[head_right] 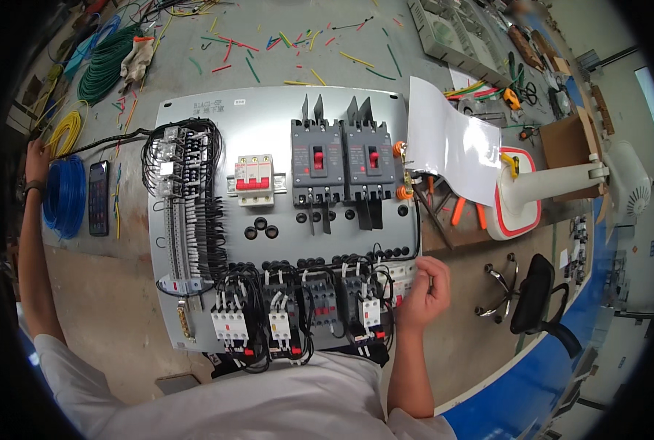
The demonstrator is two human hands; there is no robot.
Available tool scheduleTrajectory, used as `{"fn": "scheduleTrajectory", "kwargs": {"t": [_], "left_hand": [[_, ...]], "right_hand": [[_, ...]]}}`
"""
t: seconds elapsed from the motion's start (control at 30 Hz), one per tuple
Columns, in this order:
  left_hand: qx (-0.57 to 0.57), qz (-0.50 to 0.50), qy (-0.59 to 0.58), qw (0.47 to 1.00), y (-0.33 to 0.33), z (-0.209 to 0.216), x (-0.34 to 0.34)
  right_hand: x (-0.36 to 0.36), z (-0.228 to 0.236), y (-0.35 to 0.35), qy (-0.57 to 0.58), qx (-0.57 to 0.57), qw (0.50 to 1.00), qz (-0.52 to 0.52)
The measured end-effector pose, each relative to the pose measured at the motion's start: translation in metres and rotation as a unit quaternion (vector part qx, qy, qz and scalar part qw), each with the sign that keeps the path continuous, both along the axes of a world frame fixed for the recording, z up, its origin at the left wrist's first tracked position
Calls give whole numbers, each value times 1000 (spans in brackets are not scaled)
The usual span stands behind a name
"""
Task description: The person consults a laminated wiring diagram and then strips and routes a yellow wire into an electrical control panel. The person uses wire strippers to remove insulation and connects the wire to terminal blocks on the panel.
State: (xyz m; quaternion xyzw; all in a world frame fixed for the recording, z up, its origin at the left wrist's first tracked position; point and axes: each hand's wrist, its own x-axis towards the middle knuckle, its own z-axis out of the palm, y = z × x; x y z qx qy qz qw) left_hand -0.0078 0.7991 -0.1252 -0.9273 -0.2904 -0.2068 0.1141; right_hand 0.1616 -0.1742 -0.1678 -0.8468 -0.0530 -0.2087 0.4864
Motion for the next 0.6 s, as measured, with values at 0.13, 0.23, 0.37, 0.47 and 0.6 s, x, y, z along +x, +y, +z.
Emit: {"fn": "scheduleTrajectory", "kwargs": {"t": [0.13,0.23,0.37,0.47,0.6], "left_hand": [[-7,12,-24,1000,-34,18,-8],[-1,-23,-120,993,-39,36,-37],[-193,34,-230,953,-63,29,-53],[-126,47,-141,981,-64,18,-80],[-189,49,-86,977,-79,-17,-86]], "right_hand": [[-2,0,-3,0,12,1000,-7],[-1,-1,0,1,23,1000,-1],[-3,1,-2,0,17,1000,-2],[-1,-4,-5,-2,30,1000,6],[0,-4,-3,-3,39,999,13]]}}
